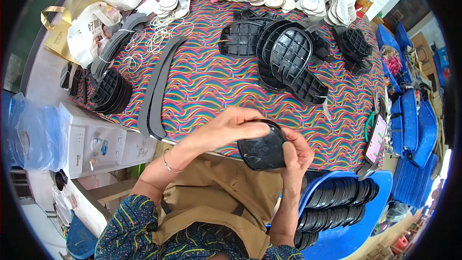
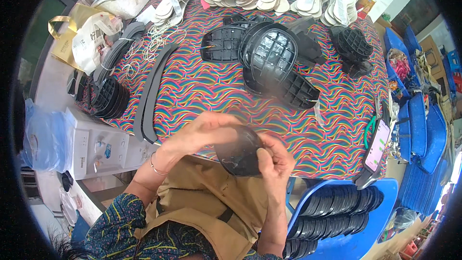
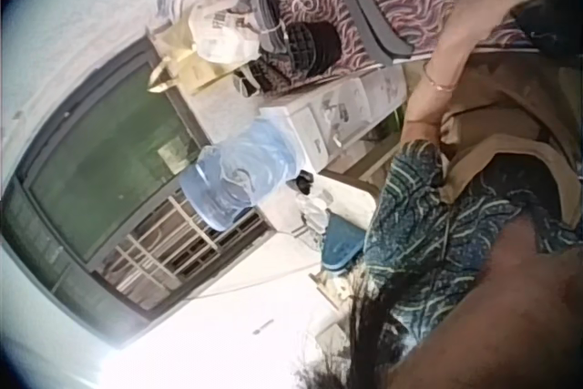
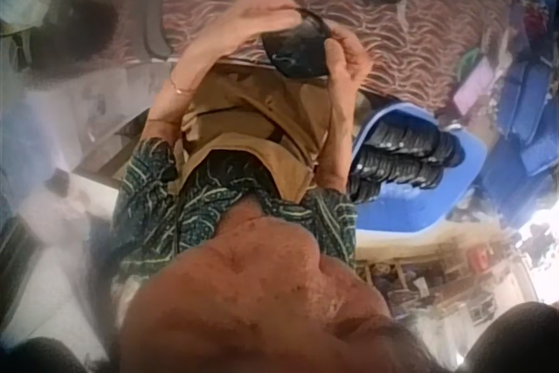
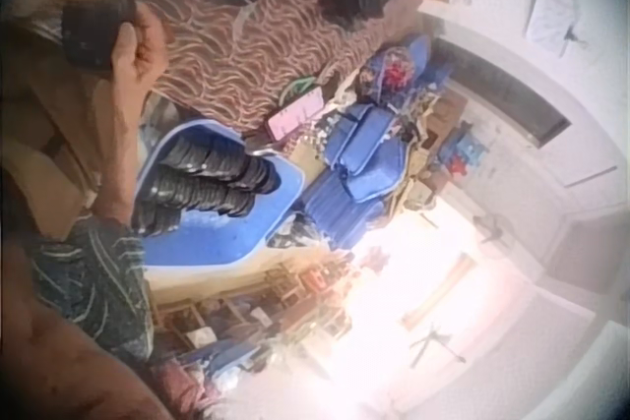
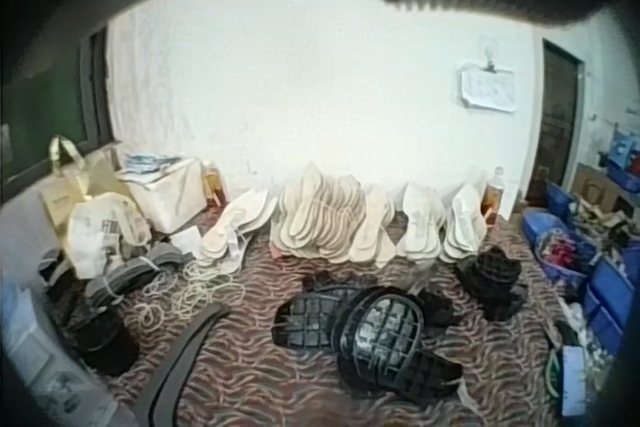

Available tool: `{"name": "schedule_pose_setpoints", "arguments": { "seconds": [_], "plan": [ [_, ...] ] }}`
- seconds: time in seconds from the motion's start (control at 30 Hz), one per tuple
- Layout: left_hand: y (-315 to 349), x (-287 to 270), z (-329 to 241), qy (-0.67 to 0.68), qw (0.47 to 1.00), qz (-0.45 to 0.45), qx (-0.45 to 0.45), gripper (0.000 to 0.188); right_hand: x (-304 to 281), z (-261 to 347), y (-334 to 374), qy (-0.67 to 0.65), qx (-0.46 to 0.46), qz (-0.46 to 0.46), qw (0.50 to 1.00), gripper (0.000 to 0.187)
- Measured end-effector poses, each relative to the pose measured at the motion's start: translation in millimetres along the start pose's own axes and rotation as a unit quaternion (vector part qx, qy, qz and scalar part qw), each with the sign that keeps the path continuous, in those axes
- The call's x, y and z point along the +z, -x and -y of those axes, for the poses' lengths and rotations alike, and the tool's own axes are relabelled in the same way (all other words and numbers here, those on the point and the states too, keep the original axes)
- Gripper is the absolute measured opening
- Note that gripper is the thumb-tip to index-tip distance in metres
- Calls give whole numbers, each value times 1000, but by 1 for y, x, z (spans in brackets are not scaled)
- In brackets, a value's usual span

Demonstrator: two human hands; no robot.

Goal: The person assembles sandals by hand, fitting flexible black rubber straps into the grooves of black plastic soles. They handle the components one at a time, bending the straps to secure them into the sole structure. The workspace is a table covered with a colorful patterned cloth, surrounded by stacks of unassembled parts.

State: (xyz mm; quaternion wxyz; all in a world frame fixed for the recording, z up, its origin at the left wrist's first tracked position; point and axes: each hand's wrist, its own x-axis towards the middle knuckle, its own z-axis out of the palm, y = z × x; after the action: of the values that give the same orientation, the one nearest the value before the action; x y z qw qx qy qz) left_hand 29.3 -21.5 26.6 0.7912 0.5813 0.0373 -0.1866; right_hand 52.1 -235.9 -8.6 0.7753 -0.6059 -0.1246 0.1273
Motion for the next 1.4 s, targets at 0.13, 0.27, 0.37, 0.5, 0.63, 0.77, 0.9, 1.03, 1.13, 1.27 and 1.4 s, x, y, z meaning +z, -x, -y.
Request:
{"name": "schedule_pose_setpoints", "arguments": {
  "seconds": [0.13,0.27,0.37,0.5,0.63,0.77,0.9,1.03,1.13,1.27,1.4],
  "plan": [
    [-3,6,-3,-1,999,-23,-29,28,5,-4,1,-17,3,-9,1000,29],
    [-2,-3,5,87,996,26,-4,38,9,-3,-2,-104,-6,-8,995,30],
    [1,4,10,65,996,-15,57,57,8,-11,-3,-140,-14,-13,990,29],
    [2,19,23,268,954,51,125,66,20,-17,-1,-124,12,-43,991,29],
    [-3,22,33,297,946,18,129,59,26,-8,-10,-119,85,-11,989,28],
    [0,20,23,256,958,-8,127,63,19,5,-27,53,112,98,987,34],
    [-6,25,23,393,911,-12,125,63,28,-6,-25,-120,85,69,987,34],
    [-8,22,19,424,897,-44,117,63,31,-13,-13,-87,32,66,993,40],
    [-10,20,24,454,882,-26,124,62,36,-16,-9,62,-25,44,997,46],
    [-17,25,23,465,874,-33,133,68,40,-21,-10,92,-30,-25,995,49],
    [-20,24,23,464,870,33,167,80,35,-30,-13,-29,-2,-26,999,48]
  ]
}}
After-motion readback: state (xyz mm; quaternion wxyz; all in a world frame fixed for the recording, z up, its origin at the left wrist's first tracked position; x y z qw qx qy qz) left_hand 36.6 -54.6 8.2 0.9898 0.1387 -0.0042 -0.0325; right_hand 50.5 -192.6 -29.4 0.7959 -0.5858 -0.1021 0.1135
